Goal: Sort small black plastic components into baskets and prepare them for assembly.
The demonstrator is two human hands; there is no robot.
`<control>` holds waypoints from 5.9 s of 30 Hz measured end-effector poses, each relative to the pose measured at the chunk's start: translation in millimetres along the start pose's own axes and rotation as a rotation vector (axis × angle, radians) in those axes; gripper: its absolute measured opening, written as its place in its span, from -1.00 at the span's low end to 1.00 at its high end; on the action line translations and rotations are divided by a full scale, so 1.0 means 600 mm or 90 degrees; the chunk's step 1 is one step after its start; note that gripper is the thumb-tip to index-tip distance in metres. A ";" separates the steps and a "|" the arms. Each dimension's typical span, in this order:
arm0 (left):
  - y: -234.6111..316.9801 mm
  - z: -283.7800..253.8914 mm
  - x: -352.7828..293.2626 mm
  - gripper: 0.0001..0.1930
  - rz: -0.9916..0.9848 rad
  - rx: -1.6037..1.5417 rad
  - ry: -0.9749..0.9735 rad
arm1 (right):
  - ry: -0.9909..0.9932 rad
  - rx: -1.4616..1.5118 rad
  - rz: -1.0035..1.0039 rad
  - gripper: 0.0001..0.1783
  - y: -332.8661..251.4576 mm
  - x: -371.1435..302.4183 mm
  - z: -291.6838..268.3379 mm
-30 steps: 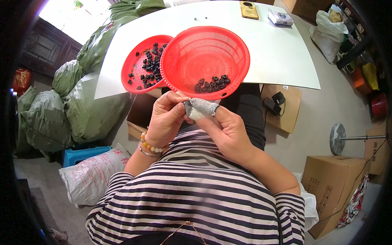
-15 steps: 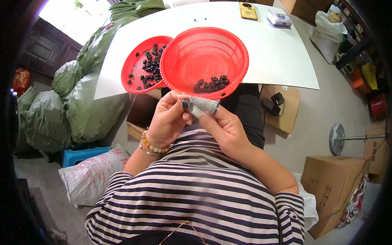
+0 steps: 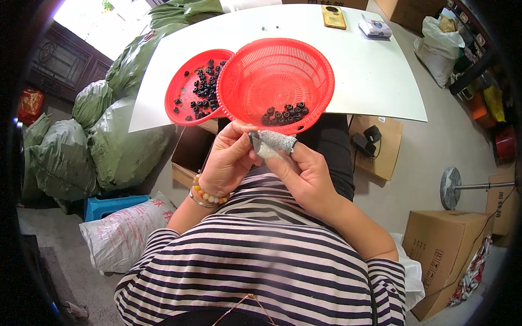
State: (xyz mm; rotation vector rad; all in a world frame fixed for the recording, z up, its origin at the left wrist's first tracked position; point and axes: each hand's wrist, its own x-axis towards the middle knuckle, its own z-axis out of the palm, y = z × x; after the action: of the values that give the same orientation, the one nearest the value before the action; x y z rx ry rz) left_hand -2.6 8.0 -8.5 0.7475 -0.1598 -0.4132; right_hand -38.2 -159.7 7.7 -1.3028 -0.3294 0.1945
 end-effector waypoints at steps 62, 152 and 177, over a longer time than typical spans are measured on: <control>0.035 -0.054 0.197 -0.86 0.053 1.308 -0.306 | 0.091 0.119 0.231 -0.78 0.022 0.008 -0.003; 0.003 -0.007 -0.001 -0.83 -0.075 -0.052 -0.043 | 0.026 0.025 0.002 -0.65 0.015 -0.009 0.003; 0.005 0.007 -0.003 -0.88 -0.009 0.085 -0.009 | 0.001 0.097 -0.007 -0.67 0.011 -0.004 0.003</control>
State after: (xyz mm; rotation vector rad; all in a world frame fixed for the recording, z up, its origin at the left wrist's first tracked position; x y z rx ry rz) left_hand -4.4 7.9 -3.2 0.8771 -0.1976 -0.4244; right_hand -40.6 -157.3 1.3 -1.1501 -0.3145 0.2049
